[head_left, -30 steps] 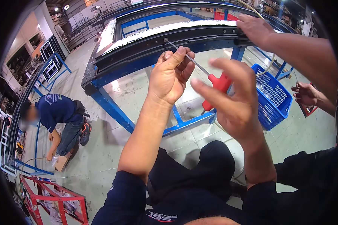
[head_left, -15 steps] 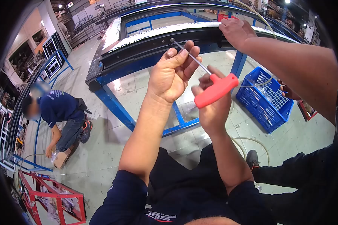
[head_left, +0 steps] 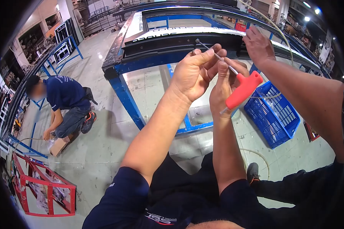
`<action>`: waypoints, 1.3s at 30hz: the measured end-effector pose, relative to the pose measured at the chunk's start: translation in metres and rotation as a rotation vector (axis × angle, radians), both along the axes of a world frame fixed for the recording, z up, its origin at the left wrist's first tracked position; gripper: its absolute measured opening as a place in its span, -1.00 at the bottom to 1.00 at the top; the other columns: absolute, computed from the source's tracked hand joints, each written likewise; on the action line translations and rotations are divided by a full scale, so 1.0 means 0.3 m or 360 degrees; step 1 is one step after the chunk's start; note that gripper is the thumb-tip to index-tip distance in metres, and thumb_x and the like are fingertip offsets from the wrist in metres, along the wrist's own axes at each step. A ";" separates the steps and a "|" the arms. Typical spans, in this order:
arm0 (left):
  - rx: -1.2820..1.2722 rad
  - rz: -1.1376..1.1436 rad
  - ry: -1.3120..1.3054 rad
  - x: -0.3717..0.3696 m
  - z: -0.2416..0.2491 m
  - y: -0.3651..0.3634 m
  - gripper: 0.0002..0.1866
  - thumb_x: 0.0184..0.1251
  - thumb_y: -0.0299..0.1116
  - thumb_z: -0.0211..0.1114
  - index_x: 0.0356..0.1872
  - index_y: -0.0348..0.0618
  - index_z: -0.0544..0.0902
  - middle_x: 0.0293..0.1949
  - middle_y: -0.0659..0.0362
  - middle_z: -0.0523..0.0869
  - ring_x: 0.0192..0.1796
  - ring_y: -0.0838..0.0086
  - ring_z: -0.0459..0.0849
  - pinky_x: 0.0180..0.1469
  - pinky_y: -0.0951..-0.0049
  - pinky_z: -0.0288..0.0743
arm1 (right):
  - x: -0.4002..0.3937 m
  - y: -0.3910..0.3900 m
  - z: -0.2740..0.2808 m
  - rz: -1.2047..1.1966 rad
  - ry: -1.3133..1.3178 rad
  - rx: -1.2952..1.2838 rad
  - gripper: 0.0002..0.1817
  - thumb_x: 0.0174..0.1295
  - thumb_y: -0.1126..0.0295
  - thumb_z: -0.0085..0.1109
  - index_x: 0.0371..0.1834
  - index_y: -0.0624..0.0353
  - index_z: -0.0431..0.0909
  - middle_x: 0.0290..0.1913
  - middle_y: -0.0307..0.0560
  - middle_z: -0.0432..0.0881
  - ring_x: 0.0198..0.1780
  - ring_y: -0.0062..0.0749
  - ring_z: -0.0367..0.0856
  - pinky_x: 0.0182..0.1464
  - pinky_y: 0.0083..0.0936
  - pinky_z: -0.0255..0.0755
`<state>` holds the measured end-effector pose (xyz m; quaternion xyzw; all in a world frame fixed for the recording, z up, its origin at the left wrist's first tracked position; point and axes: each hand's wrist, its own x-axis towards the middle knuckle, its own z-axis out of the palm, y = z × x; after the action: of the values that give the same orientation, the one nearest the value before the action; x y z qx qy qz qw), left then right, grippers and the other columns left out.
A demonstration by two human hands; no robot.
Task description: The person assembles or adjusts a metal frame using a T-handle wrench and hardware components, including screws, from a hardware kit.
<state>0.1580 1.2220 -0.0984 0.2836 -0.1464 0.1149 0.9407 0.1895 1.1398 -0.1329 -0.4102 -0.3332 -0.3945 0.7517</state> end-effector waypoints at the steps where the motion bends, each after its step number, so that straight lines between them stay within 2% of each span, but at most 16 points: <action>1: 0.0025 0.0013 0.0050 0.005 -0.004 0.000 -0.96 0.47 -0.51 0.21 -0.25 -0.20 0.59 -0.01 0.07 0.71 0.06 0.39 0.74 -0.05 0.52 0.76 | -0.001 -0.002 0.003 0.0000 -0.0007 0.0001 -0.79 0.31 0.46 0.37 -0.07 0.29 0.61 -0.13 -0.07 0.62 -0.11 -0.49 0.65 -0.07 -0.63 0.55; 5: 0.0123 0.0010 0.0033 0.030 -0.037 0.031 -0.86 0.49 -0.36 0.29 -0.17 -0.23 0.63 -0.20 0.13 0.74 -0.12 0.48 0.76 -0.10 0.55 0.75 | -0.010 0.005 0.006 0.0051 0.0017 -0.0007 -0.82 0.34 0.46 0.34 -0.07 0.28 0.63 -0.09 -0.06 0.60 -0.10 -0.50 0.66 -0.08 -0.61 0.56; 9: 0.0112 -0.0084 0.0019 0.030 -0.033 0.047 -0.88 0.50 -0.39 0.26 -0.16 -0.24 0.64 -0.22 0.14 0.74 -0.18 0.50 0.77 -0.13 0.56 0.74 | -0.010 0.040 -0.001 0.0184 -0.0037 0.0133 -0.84 0.35 0.46 0.32 -0.06 0.27 0.65 -0.08 -0.08 0.58 -0.04 -0.47 0.63 -0.04 -0.59 0.55; 11: 0.0025 -0.0096 0.0019 0.031 -0.031 0.050 -0.90 0.44 -0.46 0.32 -0.31 -0.20 0.62 -0.23 0.07 0.77 -0.17 0.38 0.81 -0.07 0.45 0.79 | -0.012 0.052 -0.002 0.0173 -0.0046 0.0134 -0.83 0.36 0.46 0.31 -0.04 0.27 0.65 -0.07 -0.09 0.58 -0.02 -0.46 0.61 0.00 -0.57 0.55; 14: 0.0004 -0.0103 0.0014 0.028 -0.034 0.046 -0.92 0.45 -0.45 0.30 -0.25 -0.22 0.66 -0.24 0.09 0.77 -0.17 0.38 0.81 -0.08 0.46 0.79 | 0.005 0.044 -0.016 0.0106 -0.0019 0.0053 -0.79 0.39 0.46 0.27 0.03 0.27 0.67 -0.03 -0.10 0.54 0.00 -0.44 0.58 0.09 -0.53 0.53; 16: -0.0025 -0.0112 0.0060 0.012 -0.012 0.036 -0.92 0.45 -0.44 0.30 -0.23 -0.23 0.66 -0.25 0.10 0.77 -0.19 0.39 0.81 -0.09 0.46 0.79 | 0.010 0.032 -0.016 -0.0109 -0.0137 -0.0169 -0.75 0.49 0.44 0.12 0.11 0.36 0.52 0.05 0.02 0.56 0.09 -0.26 0.69 0.18 -0.41 0.59; 17: -0.0059 -0.0122 0.0102 0.007 -0.002 0.032 -0.91 0.45 -0.43 0.30 -0.21 -0.25 0.67 -0.25 0.11 0.77 -0.20 0.40 0.81 -0.10 0.47 0.79 | 0.011 0.058 -0.023 0.0182 -0.0139 0.0055 -0.74 0.50 0.43 0.10 0.13 0.35 0.56 0.06 0.00 0.56 0.09 -0.31 0.67 0.17 -0.45 0.57; 22: 0.0070 -0.0112 0.0099 0.046 -0.030 0.048 -0.89 0.45 -0.41 0.32 -0.24 -0.25 0.68 -0.28 0.12 0.77 -0.23 0.47 0.80 -0.18 0.53 0.78 | -0.005 0.039 -0.043 -0.0077 0.0009 -0.0164 -0.75 0.51 0.45 0.08 0.14 0.35 0.56 0.08 -0.02 0.53 0.09 -0.35 0.66 0.17 -0.50 0.57; 26: 0.0061 -0.0037 0.0125 0.044 -0.026 0.037 -0.90 0.45 -0.41 0.32 -0.23 -0.23 0.68 -0.24 0.11 0.77 -0.23 0.49 0.79 -0.21 0.57 0.77 | -0.012 0.045 -0.037 -0.0030 -0.0056 -0.0108 -0.75 0.52 0.44 0.06 0.12 0.33 0.58 0.07 -0.04 0.54 0.09 -0.38 0.66 0.16 -0.51 0.58; 28: 0.0037 0.0010 0.0197 0.036 -0.020 0.033 -0.86 0.50 -0.39 0.26 -0.13 -0.27 0.66 -0.16 0.12 0.74 -0.10 0.44 0.73 -0.09 0.50 0.72 | -0.015 0.053 -0.031 0.0095 -0.0027 -0.0009 -0.75 0.53 0.43 0.05 0.13 0.32 0.59 0.07 -0.03 0.54 0.09 -0.40 0.66 0.15 -0.51 0.58; 29: 0.0037 0.0005 0.0199 0.046 -0.030 0.044 -0.86 0.50 -0.39 0.26 -0.13 -0.27 0.66 -0.16 0.12 0.74 -0.10 0.44 0.73 -0.09 0.50 0.72 | 0.007 0.055 -0.045 -0.0059 -0.0067 -0.0069 -0.74 0.53 0.41 0.05 0.13 0.32 0.59 0.07 -0.04 0.53 0.07 -0.42 0.65 0.14 -0.52 0.58; 31: 0.0032 -0.0144 0.0089 0.067 -0.049 0.064 -0.84 0.50 -0.40 0.26 -0.08 -0.28 0.67 -0.13 0.10 0.74 -0.08 0.43 0.73 -0.07 0.50 0.72 | 0.000 0.048 -0.046 -0.0072 -0.0056 -0.0127 -0.74 0.53 0.41 0.04 0.13 0.32 0.59 0.08 -0.05 0.52 0.08 -0.40 0.65 0.15 -0.52 0.58; 35: 0.0087 -0.0140 0.0040 0.064 -0.050 0.068 -0.82 0.49 -0.38 0.28 -0.08 -0.30 0.68 -0.17 0.11 0.74 -0.11 0.42 0.74 -0.07 0.50 0.73 | 0.011 0.057 -0.046 -0.0075 -0.0081 -0.0146 -0.74 0.54 0.41 0.04 0.13 0.32 0.59 0.06 -0.07 0.50 0.06 -0.43 0.64 0.15 -0.52 0.57; 37: 0.0047 0.0056 0.0180 0.040 -0.018 0.035 -0.83 0.47 -0.35 0.30 -0.13 -0.27 0.69 -0.19 0.12 0.75 -0.13 0.43 0.74 -0.08 0.49 0.73 | 0.011 0.063 -0.043 -0.0072 -0.0099 -0.0125 -0.74 0.54 0.41 0.04 0.13 0.32 0.59 0.05 -0.09 0.50 0.05 -0.44 0.63 0.14 -0.53 0.57; 39: 0.0020 0.0010 0.0161 0.047 -0.023 0.032 -0.83 0.48 -0.35 0.30 -0.13 -0.26 0.68 -0.19 0.12 0.75 -0.13 0.43 0.74 -0.07 0.48 0.73 | 0.004 0.068 -0.037 0.0034 -0.0065 -0.0027 -0.73 0.54 0.42 0.04 0.15 0.32 0.59 0.04 -0.10 0.48 0.06 -0.46 0.63 0.15 -0.54 0.56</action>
<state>0.1721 1.2316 -0.1054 0.2955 -0.0984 0.1024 0.9447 0.1907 1.1600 -0.1441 -0.4049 -0.3562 -0.3917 0.7455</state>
